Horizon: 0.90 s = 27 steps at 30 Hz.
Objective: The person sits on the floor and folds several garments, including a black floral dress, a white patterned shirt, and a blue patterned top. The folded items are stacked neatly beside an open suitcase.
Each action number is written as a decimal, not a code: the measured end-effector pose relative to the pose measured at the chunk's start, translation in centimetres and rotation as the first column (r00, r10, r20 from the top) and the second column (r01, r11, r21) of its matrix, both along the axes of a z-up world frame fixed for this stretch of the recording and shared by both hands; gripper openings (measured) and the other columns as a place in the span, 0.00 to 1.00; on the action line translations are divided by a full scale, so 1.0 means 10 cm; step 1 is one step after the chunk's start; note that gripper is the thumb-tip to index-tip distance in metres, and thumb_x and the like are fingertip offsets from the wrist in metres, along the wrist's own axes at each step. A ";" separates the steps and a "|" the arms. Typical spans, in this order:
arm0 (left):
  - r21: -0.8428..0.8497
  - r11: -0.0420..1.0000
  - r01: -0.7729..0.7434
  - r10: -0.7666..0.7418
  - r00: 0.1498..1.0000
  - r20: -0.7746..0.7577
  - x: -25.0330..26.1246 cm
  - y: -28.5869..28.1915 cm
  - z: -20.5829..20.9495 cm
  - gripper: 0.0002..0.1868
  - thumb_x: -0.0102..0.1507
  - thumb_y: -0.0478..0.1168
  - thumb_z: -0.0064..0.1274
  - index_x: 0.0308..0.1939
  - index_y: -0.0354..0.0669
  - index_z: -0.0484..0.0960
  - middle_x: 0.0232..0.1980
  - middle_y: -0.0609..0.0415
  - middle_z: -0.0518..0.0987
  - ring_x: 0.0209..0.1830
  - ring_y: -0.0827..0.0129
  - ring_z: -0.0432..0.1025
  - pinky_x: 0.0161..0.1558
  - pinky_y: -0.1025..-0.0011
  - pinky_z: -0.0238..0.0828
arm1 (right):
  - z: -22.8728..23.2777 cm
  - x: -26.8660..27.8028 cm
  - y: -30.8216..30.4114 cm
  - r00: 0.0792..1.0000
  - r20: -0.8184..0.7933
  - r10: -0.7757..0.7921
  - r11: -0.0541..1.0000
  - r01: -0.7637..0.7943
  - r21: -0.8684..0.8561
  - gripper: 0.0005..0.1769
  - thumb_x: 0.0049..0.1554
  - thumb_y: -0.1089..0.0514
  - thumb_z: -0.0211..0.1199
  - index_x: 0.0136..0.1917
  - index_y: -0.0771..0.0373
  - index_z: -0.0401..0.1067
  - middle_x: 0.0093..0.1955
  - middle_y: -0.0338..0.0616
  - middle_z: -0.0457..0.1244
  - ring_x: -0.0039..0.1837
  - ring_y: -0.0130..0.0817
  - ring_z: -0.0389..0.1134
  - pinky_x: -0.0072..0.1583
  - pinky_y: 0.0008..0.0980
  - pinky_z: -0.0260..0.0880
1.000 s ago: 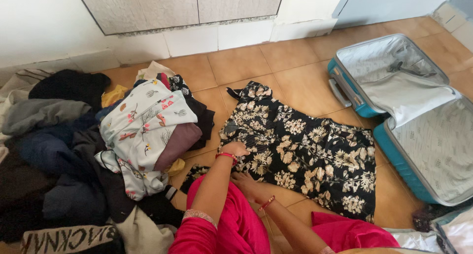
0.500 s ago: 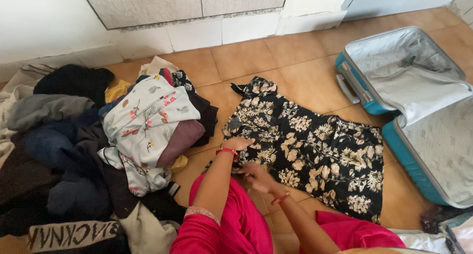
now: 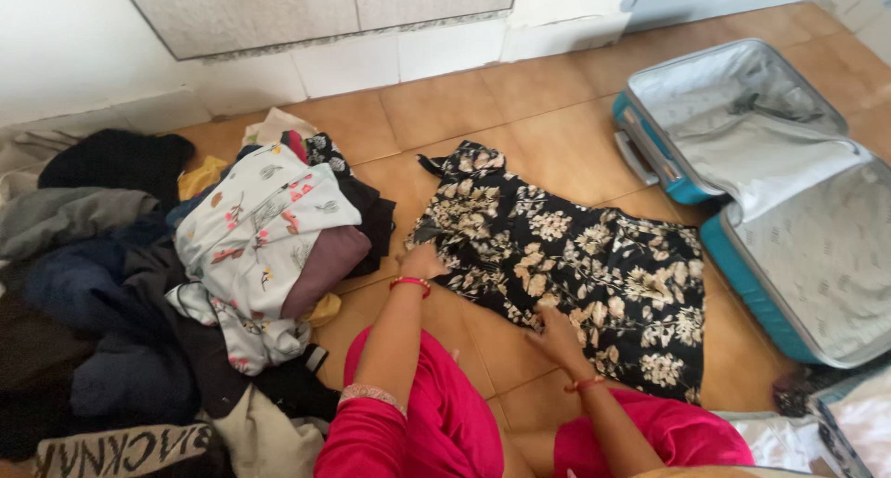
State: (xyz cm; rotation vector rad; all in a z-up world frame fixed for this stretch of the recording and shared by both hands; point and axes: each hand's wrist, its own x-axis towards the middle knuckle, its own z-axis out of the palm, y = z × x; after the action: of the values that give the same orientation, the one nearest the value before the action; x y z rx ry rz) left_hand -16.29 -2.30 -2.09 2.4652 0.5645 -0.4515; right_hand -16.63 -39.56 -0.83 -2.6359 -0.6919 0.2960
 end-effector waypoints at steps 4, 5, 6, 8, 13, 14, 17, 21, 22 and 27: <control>0.146 0.986 -0.075 0.062 0.994 0.092 -0.04 0.09 0.01 0.24 0.56 0.47 0.53 0.55 0.44 0.82 0.57 0.40 0.81 0.60 0.45 0.74 0.59 0.41 0.67 | -0.02 -0.11 -0.25 0.967 0.254 0.021 0.985 0.024 -0.172 0.23 0.44 0.49 0.72 0.51 0.55 0.71 0.51 0.43 0.64 0.58 0.46 0.65 0.54 0.47 0.67; 0.167 0.980 -0.107 0.085 0.987 0.134 -0.07 0.12 0.00 0.22 0.58 0.44 0.51 0.54 0.44 0.83 0.56 0.40 0.81 0.60 0.45 0.75 0.59 0.42 0.68 | 0.01 -0.07 -0.31 0.945 0.326 0.034 0.984 0.025 -0.177 0.19 0.44 0.51 0.71 0.49 0.54 0.71 0.51 0.42 0.64 0.59 0.45 0.65 0.54 0.46 0.68; 0.168 0.977 -0.132 0.103 0.980 0.170 -0.08 0.14 0.00 0.19 0.59 0.42 0.49 0.53 0.45 0.84 0.55 0.40 0.82 0.59 0.45 0.75 0.58 0.42 0.69 | 0.06 -0.04 -0.38 0.917 0.397 0.048 0.983 0.028 -0.182 0.17 0.43 0.54 0.70 0.46 0.52 0.72 0.51 0.41 0.64 0.60 0.44 0.66 0.54 0.46 0.68; 0.176 0.970 -0.169 0.125 0.963 0.237 -0.11 0.20 0.02 0.20 0.59 0.41 0.49 0.54 0.45 0.85 0.56 0.39 0.82 0.59 0.43 0.75 0.60 0.45 0.70 | 0.17 0.06 -0.52 0.919 0.390 0.058 0.961 0.054 -0.270 0.22 0.41 0.54 0.70 0.50 0.54 0.73 0.51 0.41 0.64 0.58 0.44 0.66 0.53 0.47 0.68; 0.106 0.980 -0.169 0.167 0.985 0.033 -0.20 0.34 0.18 0.22 0.60 0.43 0.51 0.58 0.48 0.82 0.62 0.45 0.79 0.64 0.48 0.72 0.63 0.41 0.63 | 0.58 0.35 -1.07 0.948 0.317 -0.001 0.865 0.160 -0.476 0.13 0.48 0.53 0.65 0.48 0.51 0.78 0.52 0.41 0.68 0.58 0.44 0.69 0.55 0.50 0.69; 0.110 0.980 -0.163 0.167 0.986 -0.025 -0.24 0.37 0.22 0.22 0.61 0.44 0.52 0.59 0.48 0.82 0.62 0.44 0.79 0.64 0.48 0.72 0.65 0.43 0.63 | 0.67 0.39 -1.21 0.960 0.279 -0.031 0.862 0.167 -0.479 0.11 0.50 0.55 0.62 0.48 0.49 0.80 0.52 0.42 0.70 0.58 0.45 0.70 0.56 0.52 0.70; 0.160 0.976 -0.148 0.161 0.984 -0.072 -0.41 0.41 0.32 0.23 0.63 0.53 0.52 0.59 0.49 0.84 0.63 0.45 0.80 0.65 0.49 0.74 0.64 0.49 0.69 | 0.89 0.49 -1.63 0.977 0.126 -0.175 0.833 0.215 -0.510 0.12 0.51 0.53 0.62 0.48 0.53 0.80 0.52 0.45 0.70 0.57 0.47 0.72 0.58 0.52 0.69; 0.175 0.981 -0.084 0.126 0.961 -0.245 -0.60 0.51 0.42 0.24 0.62 0.54 0.54 0.58 0.48 0.85 0.61 0.45 0.81 0.63 0.49 0.75 0.62 0.51 0.71 | 0.99 0.53 -2.11 0.910 -0.125 -0.396 0.756 0.245 -0.607 0.14 0.53 0.50 0.61 0.48 0.57 0.82 0.51 0.48 0.71 0.56 0.48 0.73 0.60 0.52 0.68; 0.173 0.982 -0.076 0.122 0.954 -0.274 -0.63 0.55 0.44 0.24 0.62 0.54 0.54 0.57 0.48 0.85 0.60 0.45 0.81 0.62 0.49 0.75 0.61 0.52 0.71 | 0.98 0.53 -2.22 0.846 -0.209 -0.491 0.719 0.258 -0.645 0.15 0.54 0.50 0.62 0.50 0.58 0.80 0.52 0.47 0.71 0.56 0.47 0.73 0.60 0.53 0.65; 0.125 0.983 -0.137 0.169 0.941 -0.292 -0.78 0.69 0.46 0.24 0.60 0.55 0.56 0.56 0.48 0.86 0.57 0.45 0.83 0.59 0.49 0.76 0.58 0.54 0.73 | 0.83 0.61 -2.58 0.876 -0.355 -0.327 0.917 0.202 -0.345 0.17 0.50 0.50 0.64 0.48 0.62 0.83 0.42 0.50 0.74 0.44 0.41 0.74 0.49 0.38 0.72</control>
State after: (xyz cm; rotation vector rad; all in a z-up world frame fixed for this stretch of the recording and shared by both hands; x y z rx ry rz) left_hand -24.05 4.63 2.51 2.4399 0.9186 -0.7595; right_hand -10.54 -65.41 7.50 -2.7666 -0.1445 0.8974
